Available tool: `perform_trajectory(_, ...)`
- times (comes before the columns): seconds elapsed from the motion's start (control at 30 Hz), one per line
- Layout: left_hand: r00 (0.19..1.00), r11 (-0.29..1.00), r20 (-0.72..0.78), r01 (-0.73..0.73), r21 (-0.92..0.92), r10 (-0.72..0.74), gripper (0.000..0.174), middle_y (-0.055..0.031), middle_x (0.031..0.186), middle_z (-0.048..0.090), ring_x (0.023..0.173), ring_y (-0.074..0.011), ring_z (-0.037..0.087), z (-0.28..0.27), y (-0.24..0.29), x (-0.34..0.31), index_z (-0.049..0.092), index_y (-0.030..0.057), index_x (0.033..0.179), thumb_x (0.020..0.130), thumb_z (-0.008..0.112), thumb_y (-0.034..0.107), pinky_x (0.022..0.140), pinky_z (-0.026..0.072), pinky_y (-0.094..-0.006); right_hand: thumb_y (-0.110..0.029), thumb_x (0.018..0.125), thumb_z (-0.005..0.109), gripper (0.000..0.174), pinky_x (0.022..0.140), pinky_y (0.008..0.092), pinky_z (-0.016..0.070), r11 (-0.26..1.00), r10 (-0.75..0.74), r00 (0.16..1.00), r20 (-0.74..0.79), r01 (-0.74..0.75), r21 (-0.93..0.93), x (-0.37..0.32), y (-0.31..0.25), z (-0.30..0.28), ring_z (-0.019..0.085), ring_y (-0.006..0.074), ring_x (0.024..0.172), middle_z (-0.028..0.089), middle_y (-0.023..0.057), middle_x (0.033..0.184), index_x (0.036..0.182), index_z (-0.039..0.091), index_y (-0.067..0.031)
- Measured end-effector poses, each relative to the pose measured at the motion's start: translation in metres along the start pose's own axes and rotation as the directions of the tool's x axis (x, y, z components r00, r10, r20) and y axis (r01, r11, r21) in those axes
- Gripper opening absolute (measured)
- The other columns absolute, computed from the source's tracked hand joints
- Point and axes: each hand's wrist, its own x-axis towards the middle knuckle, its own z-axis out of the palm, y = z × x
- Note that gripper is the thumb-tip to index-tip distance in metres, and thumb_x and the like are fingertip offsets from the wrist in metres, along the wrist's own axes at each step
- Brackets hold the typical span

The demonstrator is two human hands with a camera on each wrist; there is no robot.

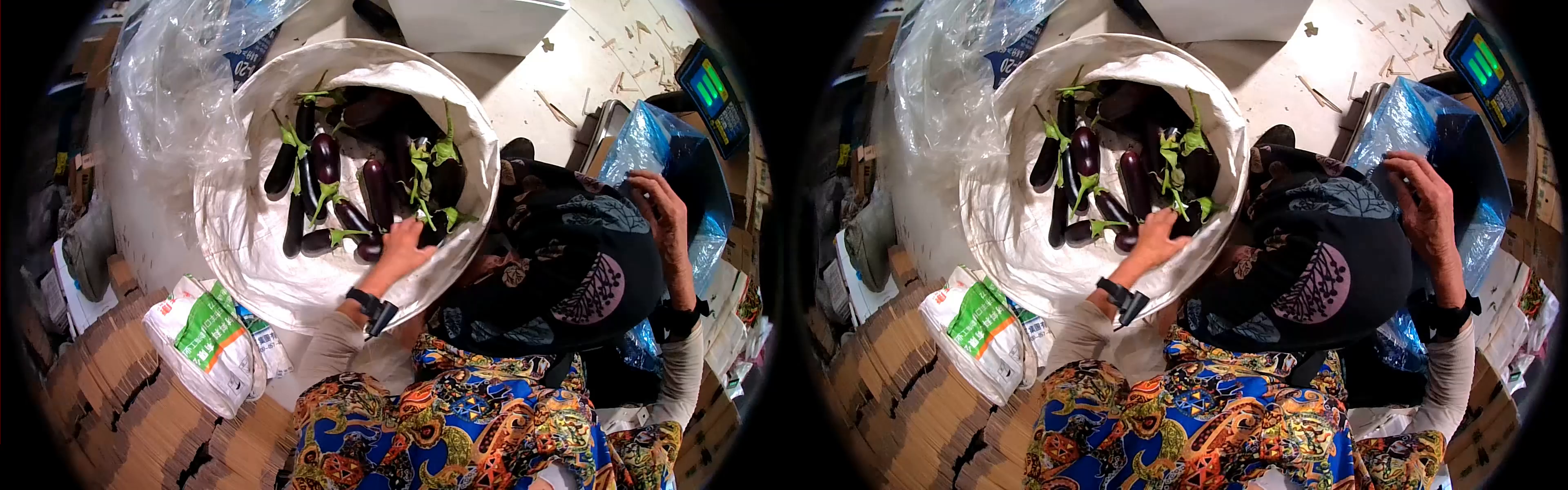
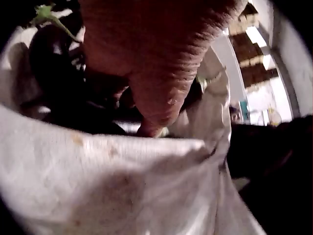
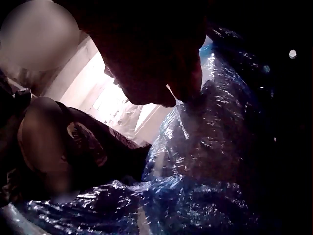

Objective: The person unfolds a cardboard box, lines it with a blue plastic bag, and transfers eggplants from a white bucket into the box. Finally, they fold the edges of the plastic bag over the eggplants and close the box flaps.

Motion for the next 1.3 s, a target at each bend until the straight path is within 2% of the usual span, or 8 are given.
perform_trajectory(0.23,0.998,0.998,-0.060,0.033,-0.051,-0.036,0.069,-0.0198,0.105,0.060,0.104,-0.0351,0.055,0.007,0.020,0.018,0.051,-0.0011,0.123,0.066,0.074,0.030,0.089,0.0436,-0.0411,0.004,0.086,0.058,0.015,0.080,0.0278,0.0491,0.983,0.000,1.000,-0.012,0.002,0.185,-0.007,-0.010,-0.006,0.064,0.0215,0.093,0.065,0.0109,0.104,0.099,0.063,0.0006)
perform_trajectory(0.37,0.966,0.970,0.252,0.113,-0.213,-0.058,0.064,-0.0139,0.088,0.066,0.075,-0.0332,0.065,-0.078,-0.017,-0.015,0.053,0.0012,0.117,0.069,0.075,0.037,0.067,0.0524,-0.0363,-0.003,0.091,0.056,0.014,0.077,0.0256,0.0469,0.943,0.207,0.977,0.050,-0.213,0.257,-0.024,0.006,-0.031,0.059,0.0130,0.084,0.063,0.0053,0.093,0.103,0.063,0.0000)
perform_trajectory(0.5,0.786,0.496,0.596,0.589,-0.638,-0.167,0.063,-0.0048,0.088,0.062,0.074,-0.0151,0.060,-0.157,-0.016,-0.053,0.048,0.0031,0.127,0.080,0.069,0.039,0.066,0.0513,-0.0294,-0.014,0.094,0.057,0.020,0.074,0.0241,0.0457,0.899,0.301,0.953,0.047,-0.300,0.319,-0.030,0.026,-0.031,0.055,0.0102,0.082,0.059,0.0023,0.089,0.107,0.062,-0.0002)
perform_trajectory(0.83,0.938,0.143,-0.072,-0.127,-0.982,0.340,0.073,-0.0119,0.114,0.057,0.097,-0.0245,0.056,-0.283,0.188,-0.005,0.032,0.0051,0.140,0.083,0.069,0.030,0.090,0.0466,-0.0353,-0.029,0.092,0.058,0.034,0.072,0.0278,0.0513,0.889,0.301,0.947,-0.112,-0.236,0.392,-0.047,0.039,-0.081,0.062,0.0145,0.083,0.066,0.0071,0.094,0.114,0.063,-0.0033)
perform_trajectory(1.03,0.599,0.259,-0.397,-0.723,-0.640,0.695,0.063,-0.0177,0.135,0.045,0.123,-0.0282,0.046,-0.287,0.343,0.082,0.039,0.0060,0.136,0.082,0.067,0.022,0.102,0.0405,-0.0420,-0.048,0.093,0.055,0.057,0.068,0.0254,0.0525,0.528,0.446,0.884,0.143,-0.388,0.755,-0.074,0.039,-0.092,0.065,0.0144,0.083,0.065,0.0116,0.101,0.124,0.054,0.0001)
perform_trajectory(1.13,0.531,0.102,-0.181,-0.459,-0.882,0.828,0.060,-0.0162,0.142,0.042,0.130,-0.0280,0.042,-0.245,0.393,0.105,0.044,0.0102,0.134,0.079,0.071,0.008,0.106,0.0363,-0.0409,-0.063,0.089,0.051,0.088,0.073,0.0294,0.0551,0.099,0.363,0.907,0.213,-0.265,0.959,-0.068,0.027,-0.084,0.067,0.0204,0.087,0.064,0.0220,0.108,0.139,0.031,0.0069)
perform_trajectory(1.23,0.107,0.079,-0.040,-0.895,-0.440,0.993,0.058,-0.0161,0.141,0.045,0.133,-0.0257,0.041,-0.225,0.425,0.112,0.052,0.0097,0.127,0.074,0.075,0.005,0.107,0.0354,-0.0359,-0.056,0.092,0.051,0.064,0.073,0.0284,0.0539,-0.181,0.285,0.946,0.154,-0.105,0.978,-0.056,0.024,-0.064,0.066,0.0168,0.084,0.065,0.0119,0.102,0.128,0.044,-0.0028)
perform_trajectory(1.3,0.133,0.196,0.182,-0.898,-0.394,0.974,0.062,-0.0136,0.141,0.046,0.132,-0.0255,0.043,-0.226,0.425,0.103,0.052,0.0076,0.128,0.071,0.075,0.002,0.104,0.0382,-0.0382,-0.041,0.095,0.054,0.042,0.069,0.0235,0.0506,-0.233,0.221,0.975,0.037,0.016,0.972,-0.050,0.041,-0.039,0.062,0.0107,0.078,0.064,-0.0008,0.086,0.117,0.055,-0.0060)
